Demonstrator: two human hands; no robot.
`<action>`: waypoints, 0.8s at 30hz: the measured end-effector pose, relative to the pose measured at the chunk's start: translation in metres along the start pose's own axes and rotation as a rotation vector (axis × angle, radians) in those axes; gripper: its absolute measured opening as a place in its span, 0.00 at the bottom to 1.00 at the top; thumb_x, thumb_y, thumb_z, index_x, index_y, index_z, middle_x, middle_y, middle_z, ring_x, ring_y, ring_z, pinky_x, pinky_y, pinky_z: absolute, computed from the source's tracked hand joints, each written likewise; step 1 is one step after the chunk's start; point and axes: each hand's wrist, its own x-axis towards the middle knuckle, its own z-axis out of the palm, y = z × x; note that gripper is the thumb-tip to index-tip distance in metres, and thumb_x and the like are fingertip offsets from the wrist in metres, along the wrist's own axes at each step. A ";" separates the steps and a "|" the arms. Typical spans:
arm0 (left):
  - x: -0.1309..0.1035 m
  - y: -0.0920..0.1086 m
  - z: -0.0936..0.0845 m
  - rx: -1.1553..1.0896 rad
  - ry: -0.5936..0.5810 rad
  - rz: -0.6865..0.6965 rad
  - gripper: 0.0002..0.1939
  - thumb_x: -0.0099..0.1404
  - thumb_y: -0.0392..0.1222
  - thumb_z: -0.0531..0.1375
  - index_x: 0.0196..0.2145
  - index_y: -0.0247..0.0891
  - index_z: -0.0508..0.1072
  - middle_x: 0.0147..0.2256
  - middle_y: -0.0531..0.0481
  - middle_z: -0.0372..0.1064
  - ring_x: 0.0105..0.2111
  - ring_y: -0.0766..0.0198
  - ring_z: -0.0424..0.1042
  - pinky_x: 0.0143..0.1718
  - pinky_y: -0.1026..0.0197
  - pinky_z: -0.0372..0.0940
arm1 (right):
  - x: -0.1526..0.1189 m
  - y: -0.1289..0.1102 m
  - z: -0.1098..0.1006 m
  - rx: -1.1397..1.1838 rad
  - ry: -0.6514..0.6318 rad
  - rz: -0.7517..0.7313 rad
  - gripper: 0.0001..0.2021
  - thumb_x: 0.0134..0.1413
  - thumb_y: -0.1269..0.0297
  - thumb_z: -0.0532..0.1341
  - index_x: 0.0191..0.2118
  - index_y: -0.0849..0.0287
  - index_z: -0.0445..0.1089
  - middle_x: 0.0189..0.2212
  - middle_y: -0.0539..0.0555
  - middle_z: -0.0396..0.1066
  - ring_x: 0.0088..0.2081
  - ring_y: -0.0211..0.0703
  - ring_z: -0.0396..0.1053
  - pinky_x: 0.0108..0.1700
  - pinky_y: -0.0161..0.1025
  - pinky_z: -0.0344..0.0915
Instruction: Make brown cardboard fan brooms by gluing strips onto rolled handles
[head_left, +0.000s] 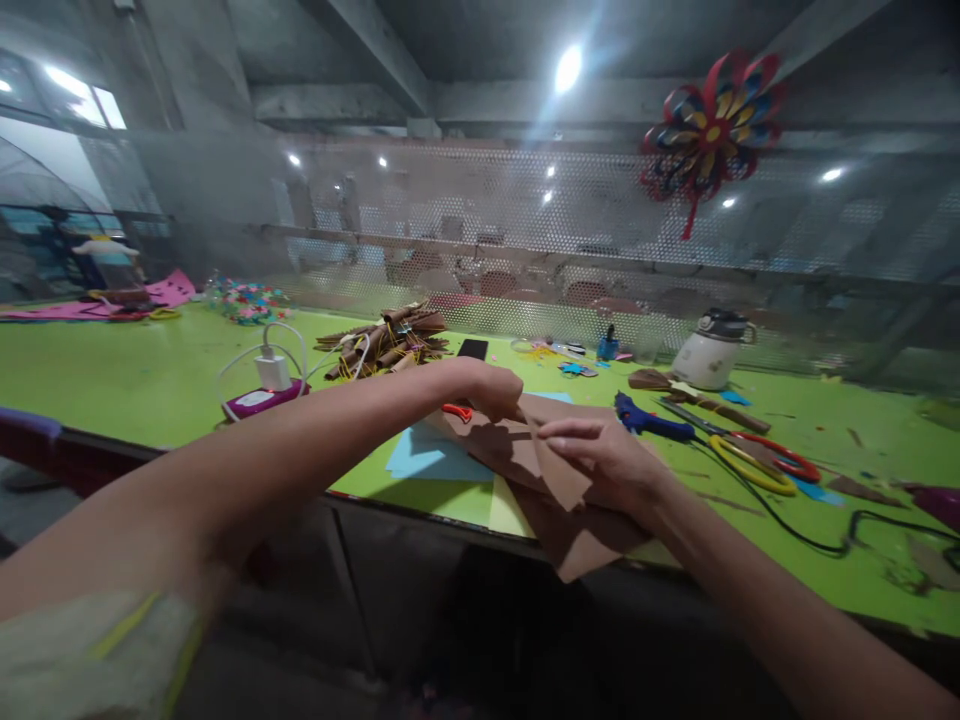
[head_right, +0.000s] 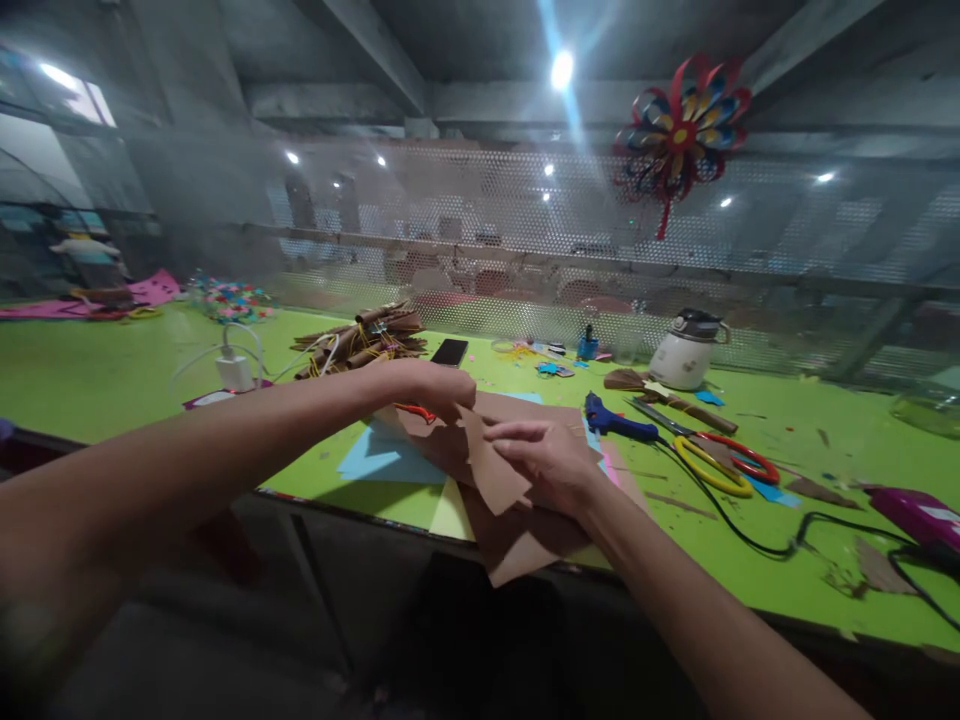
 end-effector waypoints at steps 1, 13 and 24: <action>0.000 -0.002 0.000 0.056 -0.094 0.030 0.09 0.45 0.33 0.58 0.26 0.33 0.77 0.19 0.49 0.67 0.20 0.68 0.56 0.25 0.63 0.54 | 0.003 0.004 0.000 -0.063 -0.001 0.040 0.11 0.33 0.63 0.69 0.29 0.58 0.76 0.29 0.54 0.75 0.32 0.42 0.70 0.35 0.38 0.64; -0.005 -0.005 0.004 0.137 -0.210 0.107 0.15 0.48 0.37 0.55 0.32 0.31 0.77 0.21 0.46 0.66 0.18 0.66 0.57 0.22 0.60 0.53 | 0.029 0.021 0.008 -0.269 0.157 0.107 0.05 0.34 0.71 0.64 0.25 0.64 0.75 0.21 0.54 0.71 0.24 0.39 0.64 0.24 0.35 0.59; -0.009 0.008 -0.002 0.160 -0.189 0.074 0.14 0.48 0.36 0.56 0.32 0.32 0.77 0.23 0.45 0.68 0.20 0.66 0.58 0.23 0.62 0.54 | 0.023 0.002 0.035 -0.221 0.134 0.151 0.03 0.38 0.75 0.60 0.25 0.65 0.69 0.13 0.47 0.62 0.16 0.33 0.59 0.19 0.32 0.58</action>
